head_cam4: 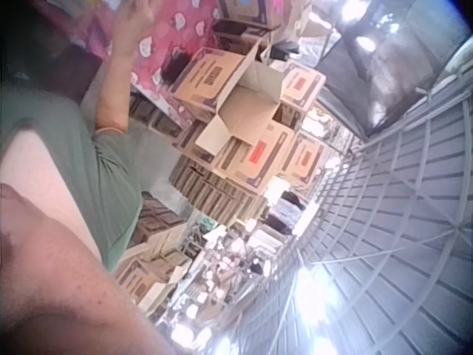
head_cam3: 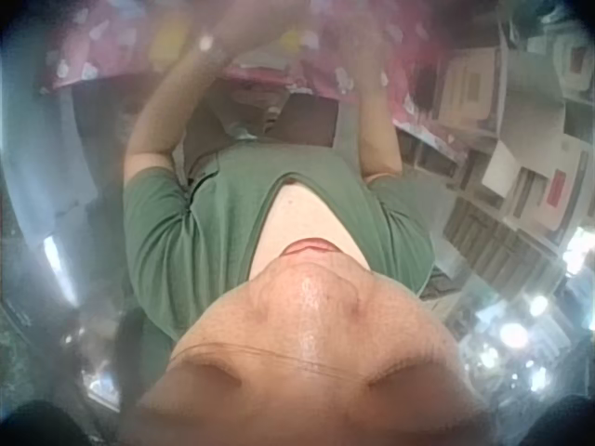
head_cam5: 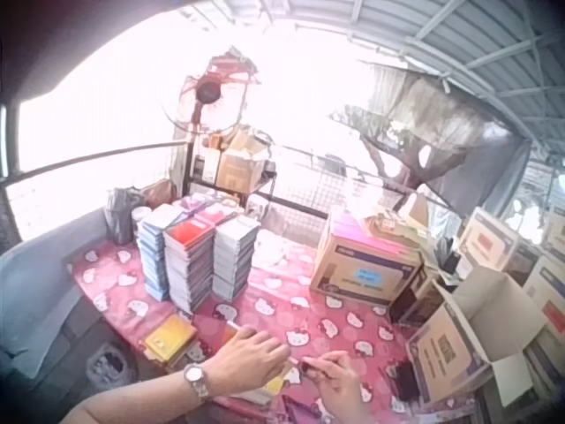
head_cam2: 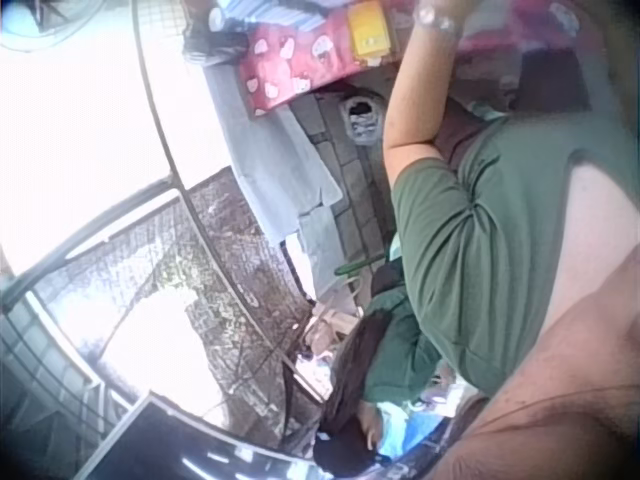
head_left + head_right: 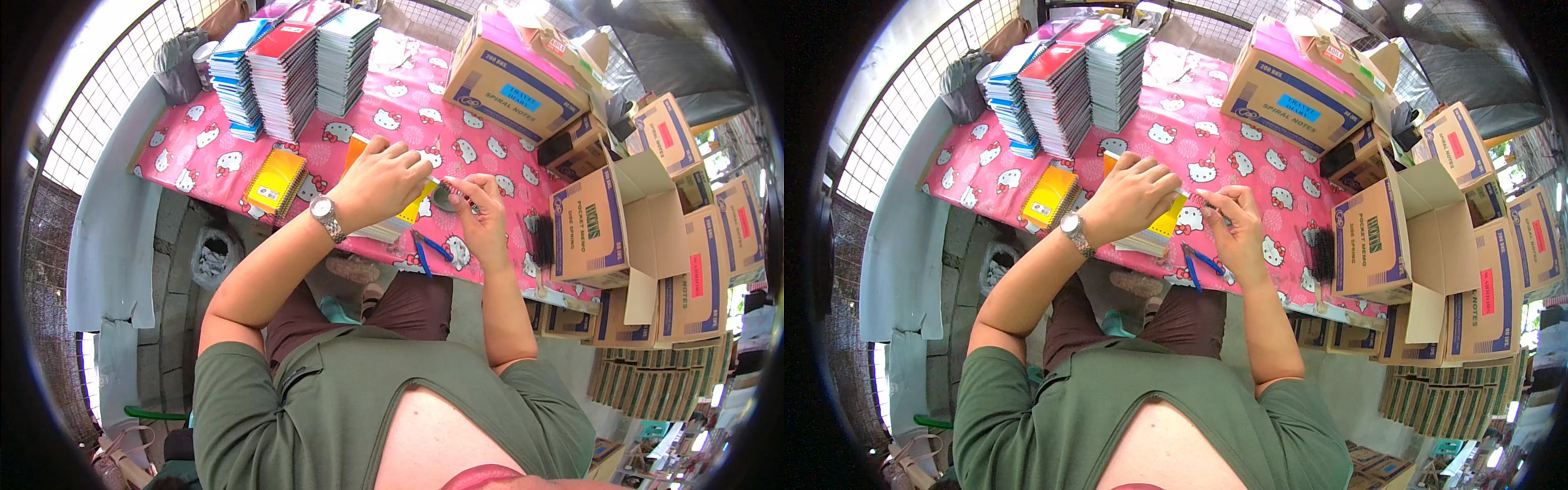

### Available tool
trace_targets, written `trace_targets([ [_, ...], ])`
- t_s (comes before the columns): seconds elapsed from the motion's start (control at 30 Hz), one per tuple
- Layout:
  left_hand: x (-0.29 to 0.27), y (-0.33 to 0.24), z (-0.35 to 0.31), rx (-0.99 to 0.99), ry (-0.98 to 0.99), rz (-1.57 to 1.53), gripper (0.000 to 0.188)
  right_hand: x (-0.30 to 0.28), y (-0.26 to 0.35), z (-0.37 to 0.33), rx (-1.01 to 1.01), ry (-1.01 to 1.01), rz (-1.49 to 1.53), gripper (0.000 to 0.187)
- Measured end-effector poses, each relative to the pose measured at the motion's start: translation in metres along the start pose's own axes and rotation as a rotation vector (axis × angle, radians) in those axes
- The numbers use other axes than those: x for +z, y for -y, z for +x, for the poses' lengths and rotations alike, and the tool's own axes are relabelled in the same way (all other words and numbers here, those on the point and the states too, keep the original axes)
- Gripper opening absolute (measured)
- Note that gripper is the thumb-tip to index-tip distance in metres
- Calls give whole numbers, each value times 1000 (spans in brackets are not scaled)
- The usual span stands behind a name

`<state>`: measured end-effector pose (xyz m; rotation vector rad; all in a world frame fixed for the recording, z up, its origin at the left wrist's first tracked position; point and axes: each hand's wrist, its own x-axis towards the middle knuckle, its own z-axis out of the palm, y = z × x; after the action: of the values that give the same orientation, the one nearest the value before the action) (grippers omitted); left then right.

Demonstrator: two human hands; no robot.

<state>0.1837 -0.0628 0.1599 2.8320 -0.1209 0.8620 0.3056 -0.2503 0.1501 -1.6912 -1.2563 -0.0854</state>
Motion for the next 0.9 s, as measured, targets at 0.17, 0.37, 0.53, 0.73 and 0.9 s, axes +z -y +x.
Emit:
trace_targets([
  [0.17, -3, -5, -2, -20, -2, 17, 17, -12, -10, 2, 213, 289, 266, 35],
  [0.37, -7, -15, 2, -22, 19, 50, 24, -15, -1, 6, 142, 238, 181, 36],
  [0.53, -4, -11, 0, -18, 31, 39, 22, -20, 31, 16, 121, 286, -82, 34],
  [0.73, -10, -8, -9, -45, 53, 78, 20, 7, -43, 34, 689, 157, 941, 43],
  [0.9, -8, -7, 9, 58, 130, -7, 20, 87, -247, -50, 760, 88, -968, 70],
])
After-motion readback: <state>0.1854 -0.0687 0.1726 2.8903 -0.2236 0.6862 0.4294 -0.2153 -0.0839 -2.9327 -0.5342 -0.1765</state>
